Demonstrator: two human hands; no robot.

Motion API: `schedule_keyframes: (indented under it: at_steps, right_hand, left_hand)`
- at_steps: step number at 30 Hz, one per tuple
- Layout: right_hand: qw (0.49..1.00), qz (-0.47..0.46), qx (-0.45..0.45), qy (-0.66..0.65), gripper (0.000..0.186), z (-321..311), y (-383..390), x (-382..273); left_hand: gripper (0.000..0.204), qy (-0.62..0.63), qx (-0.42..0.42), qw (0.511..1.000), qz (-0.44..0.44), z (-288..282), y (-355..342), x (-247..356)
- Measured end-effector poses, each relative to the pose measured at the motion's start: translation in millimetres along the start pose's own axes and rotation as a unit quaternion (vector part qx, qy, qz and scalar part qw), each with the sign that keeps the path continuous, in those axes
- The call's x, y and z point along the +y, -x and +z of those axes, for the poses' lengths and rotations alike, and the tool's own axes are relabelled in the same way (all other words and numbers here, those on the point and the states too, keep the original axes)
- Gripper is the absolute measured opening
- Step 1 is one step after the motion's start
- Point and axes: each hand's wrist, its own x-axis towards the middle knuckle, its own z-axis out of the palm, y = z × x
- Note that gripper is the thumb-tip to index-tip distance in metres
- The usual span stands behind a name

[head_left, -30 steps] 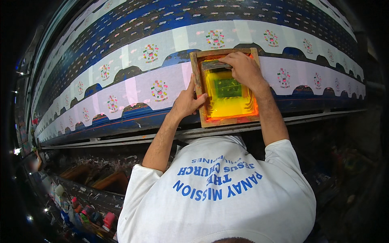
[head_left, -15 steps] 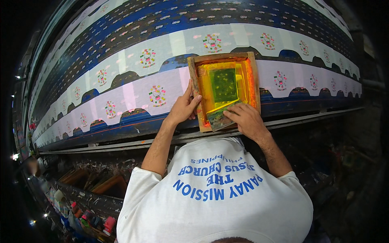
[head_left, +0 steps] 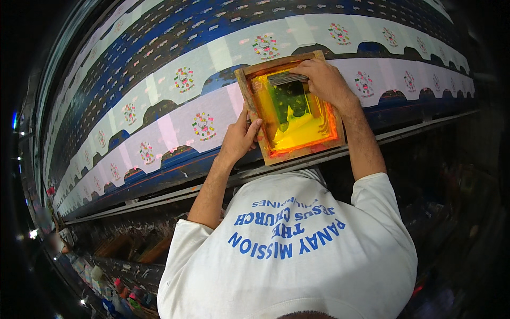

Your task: The person uses a squeegee to spread green ink across a screen-printing frame held over a long roll of patterned fabric. The person repeatedly wipes the squeegee and repositions the frame along the fabric, continuing the same wiping motion throughout the clip.

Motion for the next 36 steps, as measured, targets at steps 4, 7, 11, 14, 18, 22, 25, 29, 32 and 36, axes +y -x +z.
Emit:
schedule_keyframes:
  at_steps: [4,7,11,14,18,22,25,29,32,36]
  right_hand:
    - [0.998,0.012,-0.064,-0.022,0.049,-13.0,13.3,-15.0]
    - [0.997,0.040,-0.059,-0.034,0.045,4.3,57.0,-22.4]
    - [0.997,0.065,-0.031,-0.035,0.051,24.7,125.4,-58.5]
    - [0.997,0.067,0.001,-0.035,0.052,33.0,153.7,-71.3]
    - [0.997,0.060,0.032,-0.032,0.052,40.1,158.4,-72.7]
    - [0.998,0.039,0.041,-0.018,0.052,42.0,160.7,-68.5]
    - [0.998,0.024,0.048,-0.027,0.052,40.6,160.1,-65.7]
    - [0.998,0.013,0.052,-0.036,0.053,34.3,161.7,-56.0]
    - [0.997,0.005,0.063,-0.042,0.049,15.6,169.7,-28.7]
    - [0.997,0.000,0.070,-0.044,0.045,-19.3,187.6,37.1]
  left_hand:
    - [0.081,-0.060,0.029,0.997,0.038,-1.1,-5.7,-13.3]
    - [0.091,-0.043,0.019,0.999,0.007,-1.4,-10.3,-4.2]
    - [0.101,-0.070,0.034,0.997,0.008,0.3,-7.8,12.3]
    - [0.110,-0.136,0.036,0.990,0.017,5.0,-13.9,9.1]
    - [0.113,-0.129,0.015,0.992,-0.013,5.2,-15.1,13.3]
    - [0.113,-0.089,0.003,0.995,-0.047,6.6,-12.1,19.0]
    - [0.113,-0.099,0.038,0.994,-0.006,11.6,-15.8,7.5]
    - [0.113,-0.097,0.081,0.991,0.039,19.0,-12.7,2.7]
    - [0.104,-0.073,0.090,0.993,0.028,41.8,-15.3,26.1]
    - [0.113,-0.044,0.082,0.995,0.046,96.9,-44.4,61.5]
